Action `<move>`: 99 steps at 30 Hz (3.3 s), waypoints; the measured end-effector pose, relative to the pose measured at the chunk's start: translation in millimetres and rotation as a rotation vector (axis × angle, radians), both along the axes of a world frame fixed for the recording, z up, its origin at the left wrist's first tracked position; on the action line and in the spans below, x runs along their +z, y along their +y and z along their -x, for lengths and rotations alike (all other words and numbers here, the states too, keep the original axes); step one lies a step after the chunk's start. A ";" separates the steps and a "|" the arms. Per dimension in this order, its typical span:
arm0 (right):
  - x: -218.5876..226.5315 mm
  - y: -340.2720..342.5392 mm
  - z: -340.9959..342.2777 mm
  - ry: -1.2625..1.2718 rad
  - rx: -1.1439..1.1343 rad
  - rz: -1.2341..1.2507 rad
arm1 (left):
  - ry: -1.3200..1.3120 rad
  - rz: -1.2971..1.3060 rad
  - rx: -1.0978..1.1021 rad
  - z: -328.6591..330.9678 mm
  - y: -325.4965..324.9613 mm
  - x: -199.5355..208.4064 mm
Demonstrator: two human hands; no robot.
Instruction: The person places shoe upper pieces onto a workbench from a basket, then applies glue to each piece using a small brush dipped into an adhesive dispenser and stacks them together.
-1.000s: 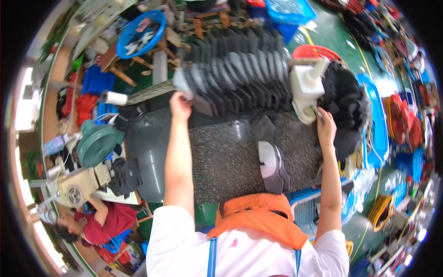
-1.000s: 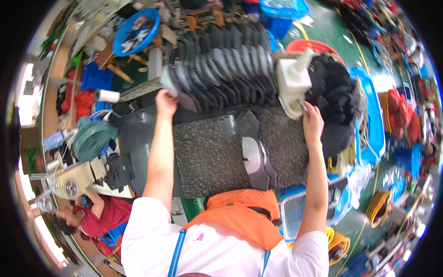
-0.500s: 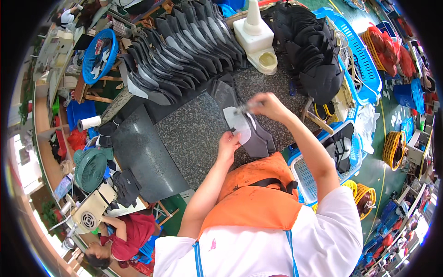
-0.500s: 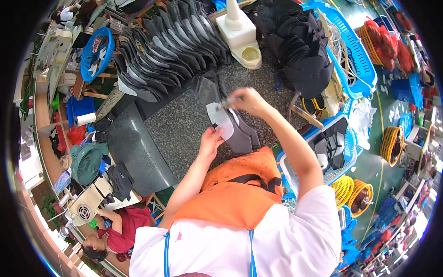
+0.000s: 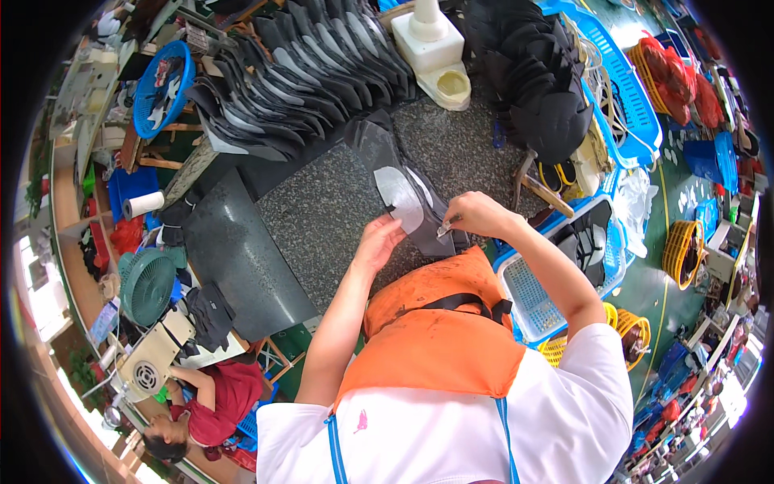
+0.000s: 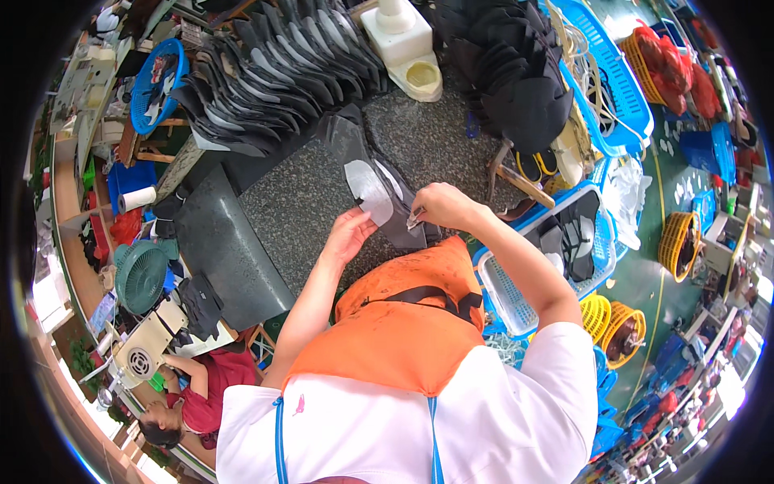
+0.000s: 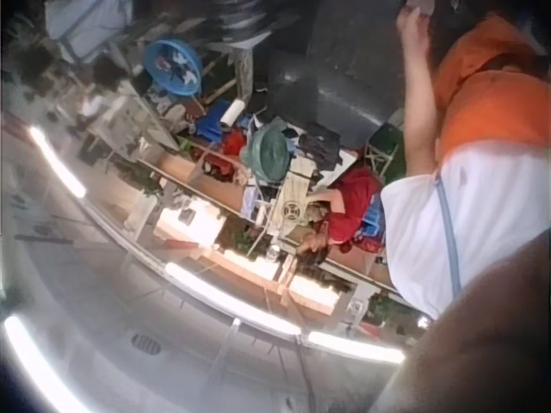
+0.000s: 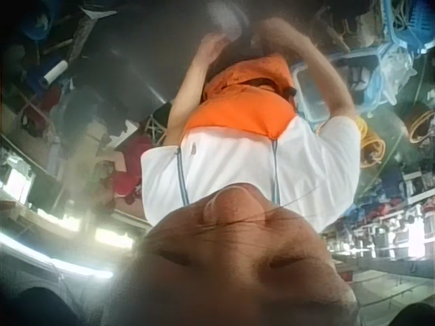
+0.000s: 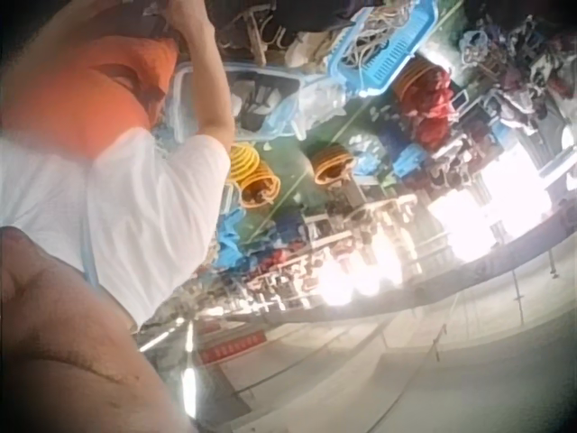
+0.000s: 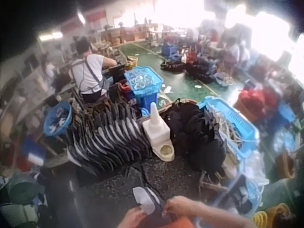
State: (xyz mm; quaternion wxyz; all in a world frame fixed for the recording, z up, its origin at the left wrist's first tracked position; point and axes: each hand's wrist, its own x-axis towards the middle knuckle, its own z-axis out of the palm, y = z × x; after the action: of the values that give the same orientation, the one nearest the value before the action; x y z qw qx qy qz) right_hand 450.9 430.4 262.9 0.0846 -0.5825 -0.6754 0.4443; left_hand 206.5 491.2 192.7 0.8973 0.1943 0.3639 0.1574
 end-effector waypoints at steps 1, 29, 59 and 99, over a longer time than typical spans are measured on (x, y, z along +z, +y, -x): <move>2.2 8.0 3.8 -0.028 -0.004 -0.050 | -0.013 -0.047 -0.019 -0.5 -0.9 0.7; 99.8 137.9 18.1 0.022 -0.608 -0.121 | -0.233 -0.367 0.648 74.5 99.8 174.6; 25.2 36.3 96.1 0.393 -1.042 0.437 | 0.003 -0.561 0.758 180.3 325.8 -14.8; -41.3 144.8 -83.0 -0.336 -0.772 -0.733 | 0.139 -0.251 0.464 -46.3 21.8 92.0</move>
State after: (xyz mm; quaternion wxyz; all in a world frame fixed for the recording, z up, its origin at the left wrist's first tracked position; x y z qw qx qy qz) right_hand 533.9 575.1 221.7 0.3293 -0.7828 -0.5276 0.0184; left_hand 252.8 513.1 284.7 0.7788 0.2259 0.4372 0.3890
